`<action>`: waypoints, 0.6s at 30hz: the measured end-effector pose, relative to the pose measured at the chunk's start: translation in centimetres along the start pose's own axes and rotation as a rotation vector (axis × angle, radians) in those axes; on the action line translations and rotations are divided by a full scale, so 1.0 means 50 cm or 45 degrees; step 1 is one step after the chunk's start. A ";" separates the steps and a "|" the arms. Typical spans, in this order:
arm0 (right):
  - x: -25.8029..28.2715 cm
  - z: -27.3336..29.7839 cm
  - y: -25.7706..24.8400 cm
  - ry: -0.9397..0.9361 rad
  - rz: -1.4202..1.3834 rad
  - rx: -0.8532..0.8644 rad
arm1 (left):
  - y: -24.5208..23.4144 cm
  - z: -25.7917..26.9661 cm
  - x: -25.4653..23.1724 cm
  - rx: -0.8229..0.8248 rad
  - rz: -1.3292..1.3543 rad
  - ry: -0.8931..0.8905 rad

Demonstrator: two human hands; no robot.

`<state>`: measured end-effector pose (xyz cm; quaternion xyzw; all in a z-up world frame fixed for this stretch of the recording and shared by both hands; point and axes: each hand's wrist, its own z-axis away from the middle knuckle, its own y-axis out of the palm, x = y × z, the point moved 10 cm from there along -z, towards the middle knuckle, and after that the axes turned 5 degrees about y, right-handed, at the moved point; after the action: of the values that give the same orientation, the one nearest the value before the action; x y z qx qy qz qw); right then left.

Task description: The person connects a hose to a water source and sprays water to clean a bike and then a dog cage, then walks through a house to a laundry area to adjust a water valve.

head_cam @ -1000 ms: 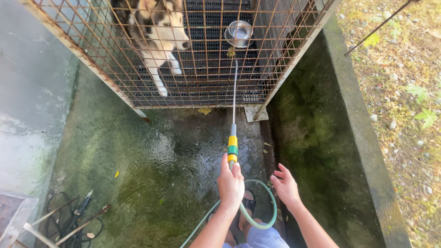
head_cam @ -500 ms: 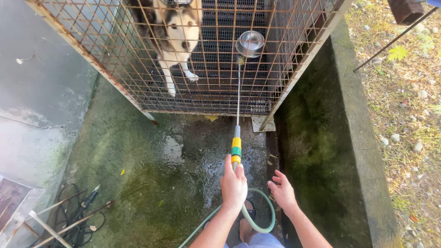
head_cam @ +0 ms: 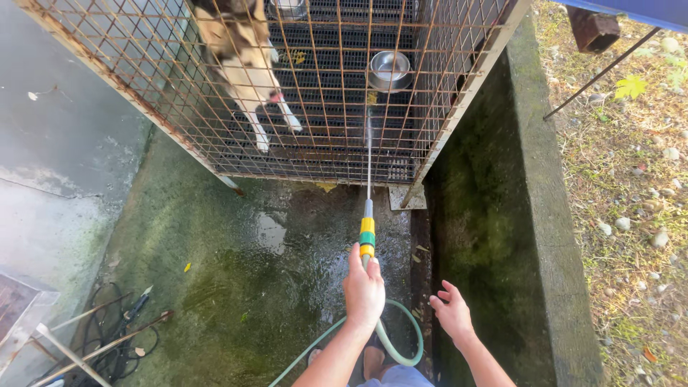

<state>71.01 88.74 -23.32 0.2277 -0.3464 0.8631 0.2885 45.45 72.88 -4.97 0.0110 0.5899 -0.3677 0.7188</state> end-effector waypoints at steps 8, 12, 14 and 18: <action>-0.022 -0.018 0.031 -0.056 -0.077 0.134 | 0.025 0.002 -0.017 -0.035 0.022 0.048; 0.010 -0.012 0.058 -0.085 -0.192 0.228 | 0.039 0.019 -0.036 0.068 0.191 -0.064; 0.058 -0.021 0.069 -0.106 -0.248 0.244 | 0.034 0.035 -0.051 0.063 0.200 -0.025; 0.251 -0.057 0.091 -0.115 -0.504 0.388 | 0.052 0.090 -0.061 0.220 0.198 -0.091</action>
<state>58.31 92.38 -19.91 0.3703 -0.1733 0.8210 0.3985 50.52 74.31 -2.09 0.1055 0.5273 -0.3607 0.7621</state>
